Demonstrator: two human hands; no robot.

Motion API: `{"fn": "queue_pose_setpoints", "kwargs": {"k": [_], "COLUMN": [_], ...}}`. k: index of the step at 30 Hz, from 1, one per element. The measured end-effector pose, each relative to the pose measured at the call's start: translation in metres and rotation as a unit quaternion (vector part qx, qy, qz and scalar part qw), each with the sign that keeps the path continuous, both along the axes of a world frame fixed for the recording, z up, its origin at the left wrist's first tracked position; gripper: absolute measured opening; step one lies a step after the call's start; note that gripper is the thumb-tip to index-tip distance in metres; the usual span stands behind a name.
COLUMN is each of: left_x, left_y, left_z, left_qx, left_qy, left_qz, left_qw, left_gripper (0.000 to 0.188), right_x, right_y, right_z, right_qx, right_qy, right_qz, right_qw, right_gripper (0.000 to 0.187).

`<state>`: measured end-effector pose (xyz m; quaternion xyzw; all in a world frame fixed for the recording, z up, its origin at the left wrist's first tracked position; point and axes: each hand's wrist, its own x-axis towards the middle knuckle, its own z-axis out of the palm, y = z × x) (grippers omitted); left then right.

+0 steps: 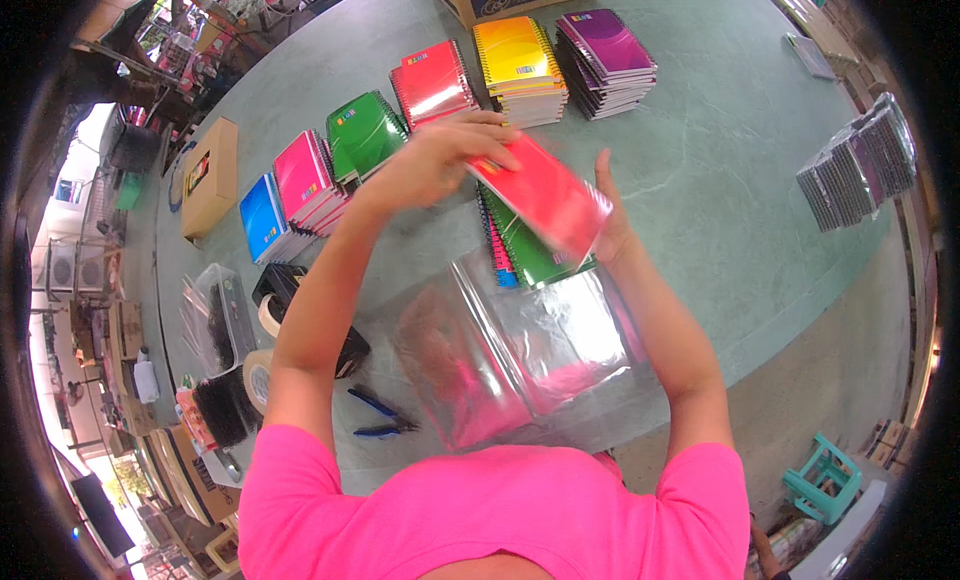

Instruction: The person gathers stacks of small notebooks, inserts them into clear plastic sleeves, and seals the sleeves using tape from a dispenser.

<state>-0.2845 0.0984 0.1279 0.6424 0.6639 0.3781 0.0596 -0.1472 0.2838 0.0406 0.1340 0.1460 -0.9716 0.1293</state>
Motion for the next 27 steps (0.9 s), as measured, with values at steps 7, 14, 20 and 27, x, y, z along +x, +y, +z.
{"fn": "queue_pose_setpoints", "kwargs": {"k": [7, 14, 20, 27], "left_x": [-0.048, 0.015, 0.021, -0.043], "left_y": [0.017, 0.021, 0.077, 0.092], "left_z": [-0.037, 0.007, -0.038, -0.021], "left_qx": [-0.188, 0.127, 0.034, -0.097], "left_qy": [0.296, -0.087, 0.147, 0.23], "left_qz": [0.415, 0.298, 0.094, 0.389], "left_qw": [0.84, 0.942, 0.984, 0.887], "left_gripper": [0.027, 0.026, 0.024, 0.022], "right_x": [0.032, 0.041, 0.061, 0.084], "right_y": [0.019, 0.053, 0.067, 0.101], "right_z": [-0.007, -0.013, -0.005, -0.009], "right_qx": [0.032, -0.039, 0.022, 0.107], "right_qy": [-0.062, -0.056, -0.05, -0.138], "right_qz": [0.104, -0.02, 0.055, -0.013], "right_qw": [0.992, 0.997, 0.997, 0.985], "right_gripper": [0.047, 0.045, 0.047, 0.042]}}
